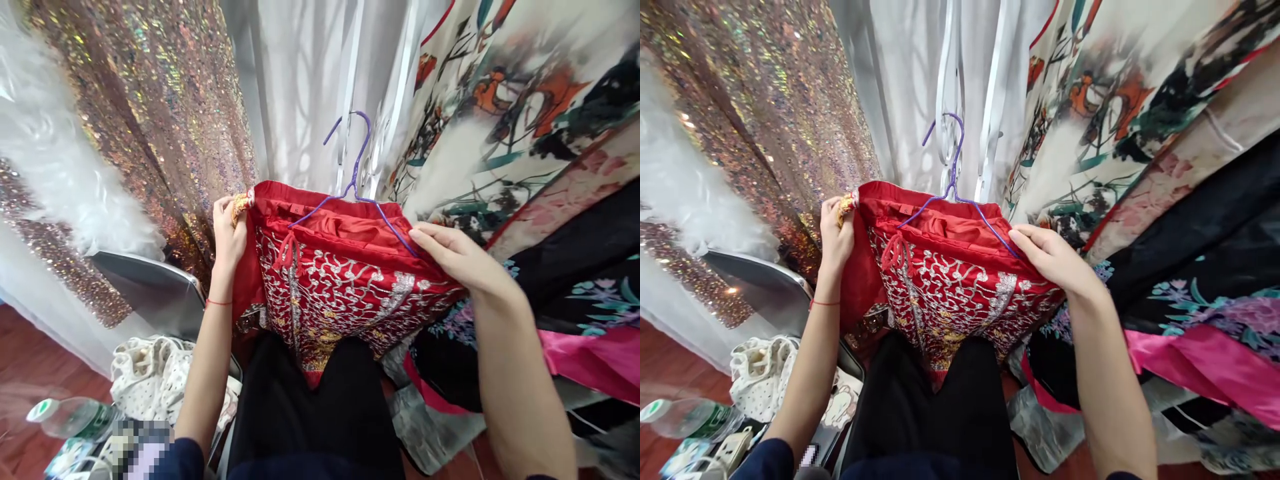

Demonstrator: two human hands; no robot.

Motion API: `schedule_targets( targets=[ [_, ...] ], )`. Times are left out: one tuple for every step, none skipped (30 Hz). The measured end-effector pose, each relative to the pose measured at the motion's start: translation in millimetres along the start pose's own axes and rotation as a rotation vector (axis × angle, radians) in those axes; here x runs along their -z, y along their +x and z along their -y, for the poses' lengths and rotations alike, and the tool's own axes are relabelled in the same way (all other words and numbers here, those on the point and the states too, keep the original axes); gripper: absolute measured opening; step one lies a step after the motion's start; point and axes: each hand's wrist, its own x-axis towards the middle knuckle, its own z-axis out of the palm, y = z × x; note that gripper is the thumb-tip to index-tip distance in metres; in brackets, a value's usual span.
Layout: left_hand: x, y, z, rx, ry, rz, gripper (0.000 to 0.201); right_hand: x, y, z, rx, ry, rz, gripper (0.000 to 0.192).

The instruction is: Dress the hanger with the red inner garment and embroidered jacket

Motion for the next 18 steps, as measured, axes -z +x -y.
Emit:
schedule_targets(
  targets=[
    [1.0, 7.7, -6.7, -0.029, -0.055, -0.007, 0.021, 9.5, -1.3, -0.7, -0.033, 0.082, -0.017, 0.051],
    [1.7, 13.5, -14.6, -0.053, -0.099, 0.002, 0.022, 18.8, -3.1, -1.7, -0.061, 0.181, -0.067, 0.048],
    [2.1, 17.6, -22.9, -0.071, -0.131, 0.035, 0.022, 27.0, -5.1, -3.0, -0.071, 0.272, -0.165, 0.045],
    [2.1, 19.9, -31.0, -0.083, -0.146, 0.094, 0.022, 33.5, -7.4, -4.4, -0.058, 0.332, -0.337, 0.045],
    [1.7, 20.7, -38.1, -0.091, -0.142, 0.170, 0.021, 37.7, -10.1, -5.7, -0.025, 0.373, -0.492, 0.045],
    [0.9, 19.8, -43.3, -0.098, -0.122, 0.247, 0.019, 39.4, -13.4, -6.9, 0.008, 0.389, -0.608, 0.045],
    [-0.2, 17.4, -46.3, -0.104, -0.088, 0.309, 0.018, 38.8, -17.4, -7.6, 0.029, 0.372, -0.671, 0.045],
    [-1.5, 13.5, -46.7, -0.104, -0.042, 0.343, 0.016, 36.3, -22.2, -7.8, 0.031, 0.325, -0.675, 0.046],
    [-3.0, 8.1, -44.9, -0.095, 0.012, 0.348, 0.015, 32.5, -27.7, -7.3, 0.016, 0.255, -0.651, 0.046],
    [-4.4, 1.6, -41.2, -0.068, 0.068, 0.332, 0.014, 27.8, -33.7, -6.0, -0.006, 0.175, -0.609, 0.046],
    [-5.5, -5.8, -36.6, -0.020, 0.126, 0.312, 0.014, 23.0, -39.8, -3.9, -0.025, 0.096, -0.567, 0.045],
    [-6.2, -13.4, -32.0, 0.043, 0.183, 0.307, 0.016, 18.4, -45.7, -1.0, -0.035, 0.031, -0.536, 0.044],
    [-6.0, -20.8, -28.5, 0.106, 0.232, 0.325, 0.018, 14.6, -50.8, 2.6, -0.038, -0.015, -0.517, 0.044],
    [-4.8, -27.3, -27.0, 0.155, 0.266, 0.356, 0.020, 11.9, -55.0, 7.0, -0.039, -0.047, -0.494, 0.042],
    [-2.5, -32.5, -28.3, 0.185, 0.286, 0.391, 0.022, 10.3, -57.9, 11.8, -0.036, -0.076, -0.462, 0.041],
    [0.9, -36.0, -33.0, 0.190, 0.294, 0.412, 0.024, 9.9, -59.6, 16.9, -0.025, -0.110, -0.427, 0.039],
    [5.4, -37.9, -41.1, 0.175, 0.295, 0.403, 0.027, 10.7, -60.1, 22.2, -0.001, -0.156, -0.401, 0.038],
    [10.6, -38.3, -52.4, 0.147, 0.289, 0.366, 0.029, 12.5, -59.6, 27.4, 0.031, -0.216, -0.395, 0.038]
  ],
)
